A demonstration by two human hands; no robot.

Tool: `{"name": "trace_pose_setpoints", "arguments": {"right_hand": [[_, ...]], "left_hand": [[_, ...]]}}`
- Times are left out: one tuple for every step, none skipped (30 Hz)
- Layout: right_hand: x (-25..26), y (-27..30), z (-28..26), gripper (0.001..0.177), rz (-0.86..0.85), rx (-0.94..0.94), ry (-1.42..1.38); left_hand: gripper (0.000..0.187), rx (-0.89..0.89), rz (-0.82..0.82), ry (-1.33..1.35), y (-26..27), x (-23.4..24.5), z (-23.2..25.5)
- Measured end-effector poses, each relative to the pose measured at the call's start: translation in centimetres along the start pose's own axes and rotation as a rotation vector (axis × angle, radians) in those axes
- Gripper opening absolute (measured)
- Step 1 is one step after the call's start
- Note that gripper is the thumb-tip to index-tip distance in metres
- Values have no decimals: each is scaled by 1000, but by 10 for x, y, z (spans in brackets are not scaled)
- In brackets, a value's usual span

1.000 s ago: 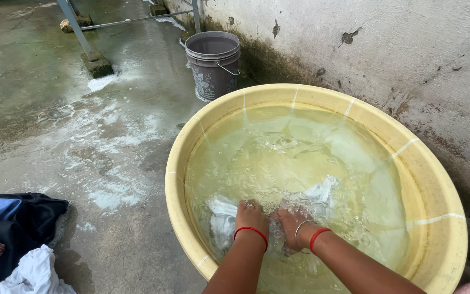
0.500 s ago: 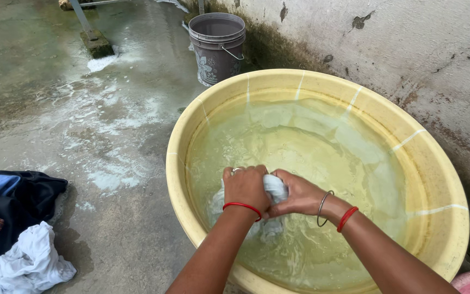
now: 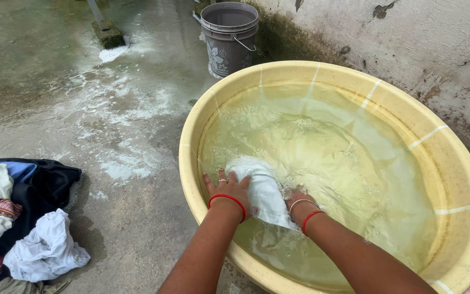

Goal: The person picks up a white cloth and a green garment from a pile, submerges them in a basin of water, scrubs and rinses them by hand, wrings them out, and places the wet items into a separate pink basin.

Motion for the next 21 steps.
{"name": "trace_pose_setpoints", "arguments": {"right_hand": [[-3, 4, 1, 28, -12, -32, -71], [2, 14, 2, 32, -23, -63, -141], [16, 25, 10, 36, -24, -102, -206], [35, 39, 18, 42, -24, -141, -272], [56, 57, 23, 48, -28, -174, -337], [80, 74, 29, 48, -25, -177, -337], [115, 91, 38, 52, 108, -171, -418], [146, 110, 44, 56, 241, -165, -498], [162, 129, 45, 56, 241, -170, -499], [172, 144, 45, 60, 218, -185, -497], [182, 152, 45, 65, 200, -201, -490], [187, 154, 42, 65, 206, -206, -488], [174, 153, 32, 73, 72, -174, -439], [153, 150, 25, 82, -62, -144, -389], [133, 143, 24, 82, -65, -150, -388], [106, 129, 20, 84, -108, -126, -352], [76, 112, 16, 86, -134, -100, -313], [44, 93, 14, 88, -148, -86, -266], [16, 70, 16, 90, -147, -75, -217], [-11, 49, 19, 93, -146, -60, -143], [-34, 35, 17, 95, -135, -34, -66]], "left_hand": [[98, -36, 40, 131, 2, -1, 10], [104, -72, 79, 263, 5, 1, 17], [104, -76, 88, 259, 6, 4, 20], [107, -111, 154, 253, 10, 12, 24], [111, -142, 214, 249, 15, 18, 27], [111, -144, 217, 248, 15, 21, 27], [108, -190, 297, 296, 16, 30, 30], [106, -236, 377, 344, 16, 37, 34], [106, -241, 377, 341, 11, 38, 39], [103, -147, 186, 508, -2, 25, 41], [99, -52, -2, 671, -12, 11, 45], [99, -57, 4, 670, -19, 9, 52], [104, -34, -64, 639, -24, -2, 59], [109, -10, -131, 606, -28, -13, 66], [109, -18, -133, 607, -31, -20, 73], [107, -47, -77, 433, -35, -20, 78], [106, -71, -23, 255, -35, -19, 79], [106, -73, -27, 252, -32, -22, 80], [104, -129, -118, 122, -27, -28, 83], [104, -183, -209, -8, -21, -33, 84], [104, -178, -203, -12, -19, -30, 81]]}}
Point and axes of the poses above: each hand's wrist, its own y-axis away from the middle knuckle, its own x-axis out of the back of the hand, z = x × y, the point moved 8 cm from there along -y, towards the middle knuckle, and after that the axes turned 2 degrees about y, right-handed, at the moved point
